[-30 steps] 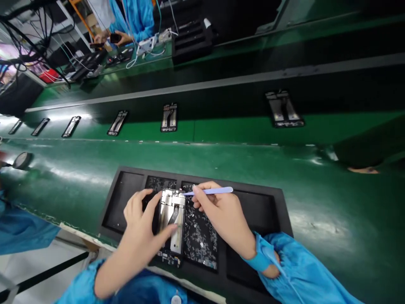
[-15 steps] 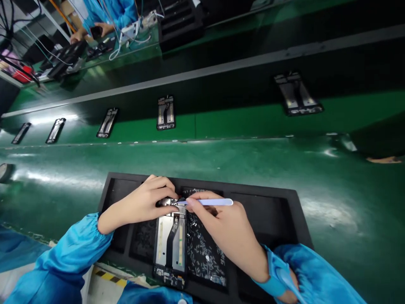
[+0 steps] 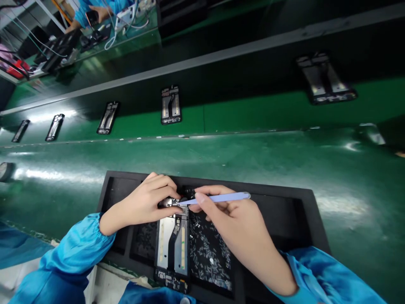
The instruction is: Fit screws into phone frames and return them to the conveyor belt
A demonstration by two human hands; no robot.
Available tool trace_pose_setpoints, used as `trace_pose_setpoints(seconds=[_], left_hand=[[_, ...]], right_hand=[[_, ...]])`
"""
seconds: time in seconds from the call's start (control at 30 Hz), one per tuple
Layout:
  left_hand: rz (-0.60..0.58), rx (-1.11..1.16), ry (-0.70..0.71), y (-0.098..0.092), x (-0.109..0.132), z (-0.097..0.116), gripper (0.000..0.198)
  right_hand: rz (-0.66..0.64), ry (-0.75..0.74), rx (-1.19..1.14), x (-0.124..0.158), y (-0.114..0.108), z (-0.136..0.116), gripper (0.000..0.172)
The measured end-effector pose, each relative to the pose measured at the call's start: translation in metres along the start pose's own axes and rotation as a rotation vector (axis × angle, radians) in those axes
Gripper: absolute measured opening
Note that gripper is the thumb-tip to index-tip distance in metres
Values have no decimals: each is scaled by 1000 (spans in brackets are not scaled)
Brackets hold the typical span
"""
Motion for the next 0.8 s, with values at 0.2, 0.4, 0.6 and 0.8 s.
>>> trace_pose_setpoints(seconds=[0.2, 0.4, 0.6, 0.8], left_hand=[[47, 51, 46, -4, -1, 1, 22], [48, 63, 55, -6, -3, 2, 20], [87, 57, 52, -7, -6, 2, 17], [99, 9, 54, -4, -10, 1, 15]], right_hand=[[65, -106, 46, 21, -33, -5, 27], [108, -134, 344, 51, -31, 1, 13], [106, 25, 293, 38, -31, 15, 31], [121, 52, 302, 37, -33, 20, 27]])
Point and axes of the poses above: each hand's wrist, its own x-axis away from the middle knuckle, its own y-axis out of the palm, z = x × y, the point moved 8 cm from there along -x, towards the middle knuckle, and after that the axes turned 14 degrees about -z, right-handed, at the moved point
